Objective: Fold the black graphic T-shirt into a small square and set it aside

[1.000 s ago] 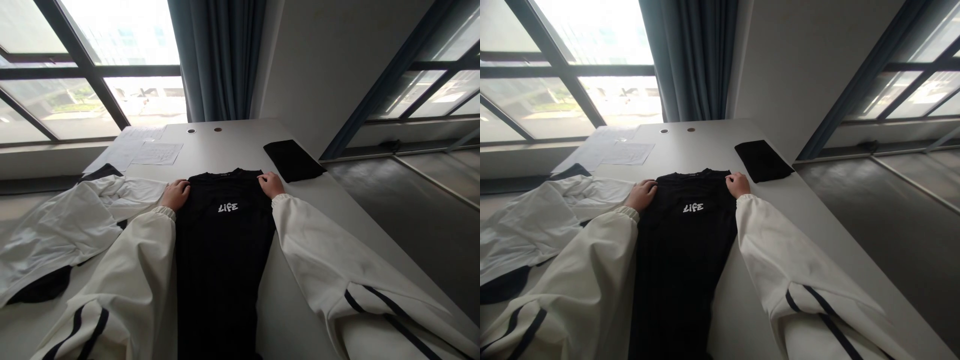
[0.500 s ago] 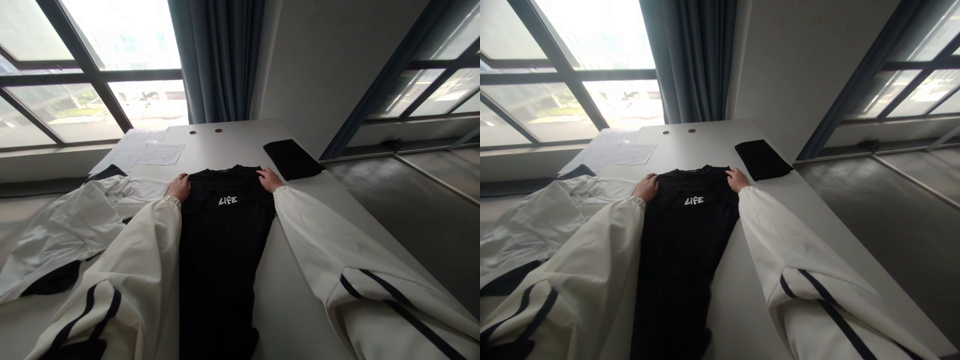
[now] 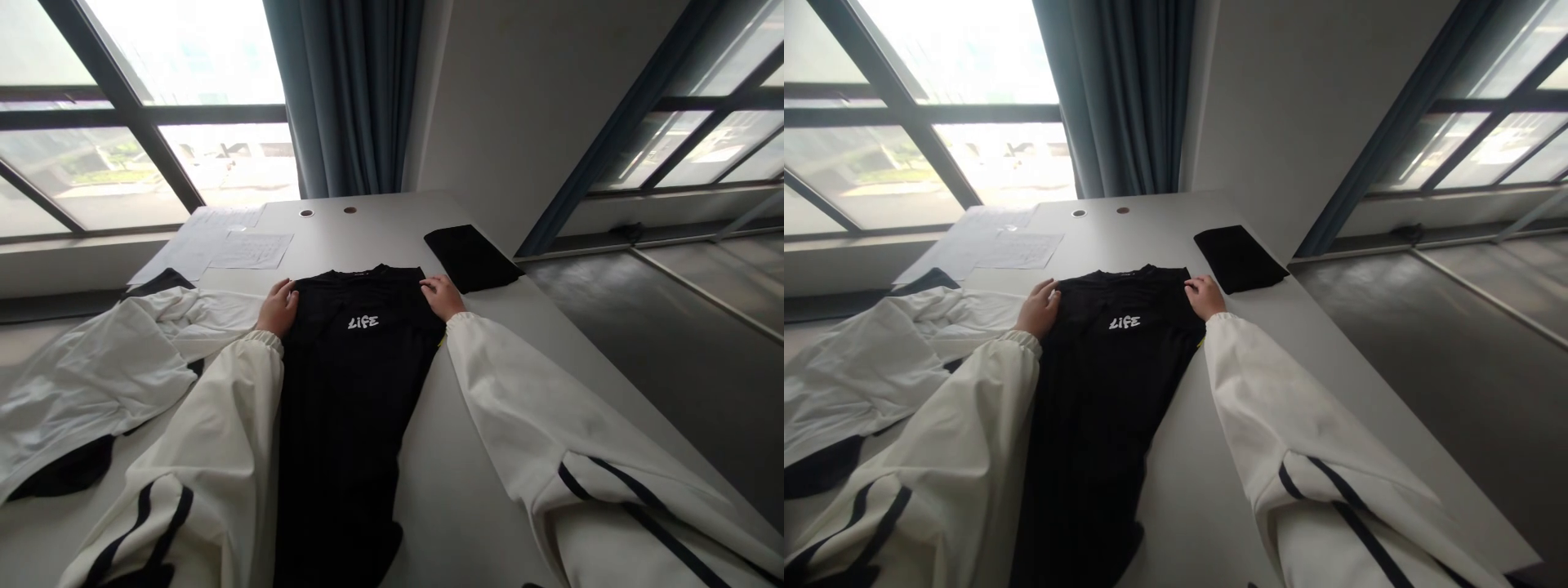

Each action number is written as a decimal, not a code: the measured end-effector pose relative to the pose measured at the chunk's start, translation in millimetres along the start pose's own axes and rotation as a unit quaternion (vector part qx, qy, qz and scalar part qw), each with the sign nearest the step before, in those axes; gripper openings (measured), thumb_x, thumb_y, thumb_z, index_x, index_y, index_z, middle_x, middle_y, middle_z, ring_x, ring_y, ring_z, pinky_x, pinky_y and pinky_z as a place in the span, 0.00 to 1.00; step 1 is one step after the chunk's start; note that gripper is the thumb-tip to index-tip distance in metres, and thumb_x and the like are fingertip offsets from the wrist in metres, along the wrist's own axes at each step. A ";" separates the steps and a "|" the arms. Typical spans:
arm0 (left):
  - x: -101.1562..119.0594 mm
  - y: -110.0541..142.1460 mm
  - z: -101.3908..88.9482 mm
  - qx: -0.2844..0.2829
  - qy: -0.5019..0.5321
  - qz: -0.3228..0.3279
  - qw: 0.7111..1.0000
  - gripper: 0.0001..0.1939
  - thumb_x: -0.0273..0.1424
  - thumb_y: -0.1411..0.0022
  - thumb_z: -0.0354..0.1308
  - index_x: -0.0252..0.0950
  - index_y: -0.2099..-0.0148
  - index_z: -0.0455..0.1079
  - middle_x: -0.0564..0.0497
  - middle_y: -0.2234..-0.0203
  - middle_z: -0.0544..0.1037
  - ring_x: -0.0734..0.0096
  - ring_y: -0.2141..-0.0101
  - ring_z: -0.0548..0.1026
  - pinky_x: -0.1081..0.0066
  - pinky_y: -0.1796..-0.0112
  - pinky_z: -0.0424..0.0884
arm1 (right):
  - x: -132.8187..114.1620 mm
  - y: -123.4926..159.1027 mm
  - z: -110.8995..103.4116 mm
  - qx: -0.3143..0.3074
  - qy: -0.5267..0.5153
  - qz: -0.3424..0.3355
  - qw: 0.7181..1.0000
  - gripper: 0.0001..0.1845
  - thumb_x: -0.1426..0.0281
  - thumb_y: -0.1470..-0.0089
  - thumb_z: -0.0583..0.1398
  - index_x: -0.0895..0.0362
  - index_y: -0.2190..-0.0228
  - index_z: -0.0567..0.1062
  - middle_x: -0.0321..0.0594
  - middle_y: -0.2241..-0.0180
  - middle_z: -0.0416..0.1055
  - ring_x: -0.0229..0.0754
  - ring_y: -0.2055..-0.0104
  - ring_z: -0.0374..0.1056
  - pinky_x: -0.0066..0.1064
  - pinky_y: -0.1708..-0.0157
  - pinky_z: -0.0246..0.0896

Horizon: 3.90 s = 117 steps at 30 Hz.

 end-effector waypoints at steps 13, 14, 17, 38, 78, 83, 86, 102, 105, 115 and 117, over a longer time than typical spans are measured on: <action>57.5 207.3 -82.0 -0.148 -0.178 -0.086 0.969 0.25 0.55 0.31 0.51 0.40 0.66 0.74 0.44 0.64 0.82 0.51 0.57 0.79 0.60 0.57 0.69 | 6.8 133.7 -9.0 0.030 0.099 0.035 0.994 0.26 0.61 0.38 0.60 0.63 0.44 0.77 0.62 0.39 0.70 0.61 0.34 0.61 0.49 0.33 0.52; 66.1 220.5 -85.0 -0.159 -0.185 -0.084 0.966 0.25 0.56 0.31 0.51 0.41 0.66 0.73 0.45 0.64 0.82 0.51 0.57 0.79 0.60 0.58 0.68 | 4.3 134.6 -8.5 0.029 0.099 0.040 0.994 0.24 0.61 0.38 0.61 0.62 0.46 0.78 0.61 0.40 0.70 0.60 0.34 0.62 0.49 0.33 0.52; 82.5 247.5 -88.6 -0.188 -0.186 -0.077 0.961 0.19 0.49 0.31 0.53 0.40 0.64 0.72 0.45 0.62 0.82 0.53 0.58 0.79 0.62 0.59 0.67 | -4.2 129.0 -10.7 0.040 0.051 0.052 0.997 0.18 0.65 0.43 0.62 0.59 0.53 0.80 0.58 0.45 0.74 0.59 0.39 0.66 0.47 0.35 0.55; 78.0 253.6 -85.7 -0.135 0.034 -0.139 0.980 0.10 0.41 0.28 0.50 0.44 0.62 0.61 0.52 0.74 0.77 0.59 0.68 0.78 0.68 0.67 0.62 | -52.8 177.8 -28.7 -0.102 -0.382 0.092 0.914 0.31 0.62 0.45 0.65 0.50 0.40 0.69 0.37 0.64 0.78 0.42 0.72 0.76 0.35 0.70 0.75; 76.4 326.6 -120.8 -0.135 0.124 -0.046 0.982 0.17 0.48 0.37 0.54 0.43 0.59 0.75 0.54 0.71 0.81 0.66 0.75 0.72 0.65 0.66 0.71 | -105.0 259.7 -35.0 -0.104 -0.471 0.151 0.863 0.21 0.52 0.51 0.68 0.51 0.59 0.77 0.33 0.73 0.72 0.41 0.74 0.68 0.33 0.74 0.66; 70.6 327.4 -130.7 -0.094 0.134 -0.085 0.983 0.19 0.51 0.37 0.52 0.43 0.61 0.75 0.55 0.76 0.77 0.65 0.75 0.72 0.66 0.67 0.71 | -98.4 258.9 -48.8 0.011 -0.461 0.128 0.878 0.20 0.48 0.48 0.65 0.50 0.63 0.74 0.38 0.68 0.74 0.48 0.64 0.72 0.39 0.61 0.71; 66.1 330.4 -133.4 -0.082 0.129 -0.104 0.983 0.20 0.52 0.37 0.52 0.43 0.61 0.75 0.55 0.77 0.75 0.65 0.75 0.71 0.67 0.69 0.70 | -98.7 260.2 -56.0 0.005 -0.485 0.148 0.862 0.23 0.46 0.49 0.64 0.48 0.61 0.69 0.36 0.71 0.72 0.48 0.67 0.71 0.39 0.65 0.71; 56.8 361.0 -146.0 -0.113 0.084 -0.111 0.984 0.19 0.49 0.37 0.53 0.45 0.52 0.73 0.58 0.80 0.73 0.61 0.76 0.75 0.65 0.69 0.69 | -101.3 331.9 -112.0 -0.204 -0.192 0.067 0.958 0.16 0.66 0.49 0.65 0.48 0.57 0.81 0.39 0.59 0.80 0.51 0.57 0.75 0.43 0.50 0.67; 55.1 359.9 -147.3 -0.108 0.074 -0.112 0.985 0.18 0.49 0.38 0.54 0.46 0.54 0.74 0.59 0.82 0.71 0.63 0.78 0.74 0.66 0.69 0.69 | -99.2 329.3 -117.7 -0.183 -0.194 0.070 0.961 0.11 0.69 0.55 0.62 0.50 0.65 0.77 0.36 0.65 0.77 0.48 0.61 0.72 0.39 0.55 0.67; 28.7 360.5 -153.9 -0.124 0.099 -0.138 0.978 0.19 0.51 0.45 0.58 0.45 0.58 0.76 0.54 0.68 0.82 0.69 0.77 0.73 0.67 0.67 0.72 | -62.1 332.7 -141.7 -0.359 -0.287 0.190 0.868 0.18 0.73 0.71 0.55 0.52 0.70 0.66 0.25 0.79 0.63 0.34 0.86 0.59 0.26 0.83 0.51; 26.1 362.8 -152.0 -0.136 0.095 -0.138 0.976 0.20 0.51 0.45 0.58 0.44 0.58 0.77 0.54 0.67 0.82 0.69 0.77 0.73 0.67 0.67 0.72 | -60.8 334.6 -146.2 -0.365 -0.263 0.187 0.873 0.18 0.74 0.71 0.55 0.52 0.70 0.67 0.25 0.80 0.62 0.33 0.86 0.58 0.26 0.84 0.50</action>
Point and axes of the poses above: each hand's wrist, its own y-axis away from the middle knuckle, its own z-axis out of the palm, x = y × z, the point moved 2 cm from there along -y, towards the middle knuckle
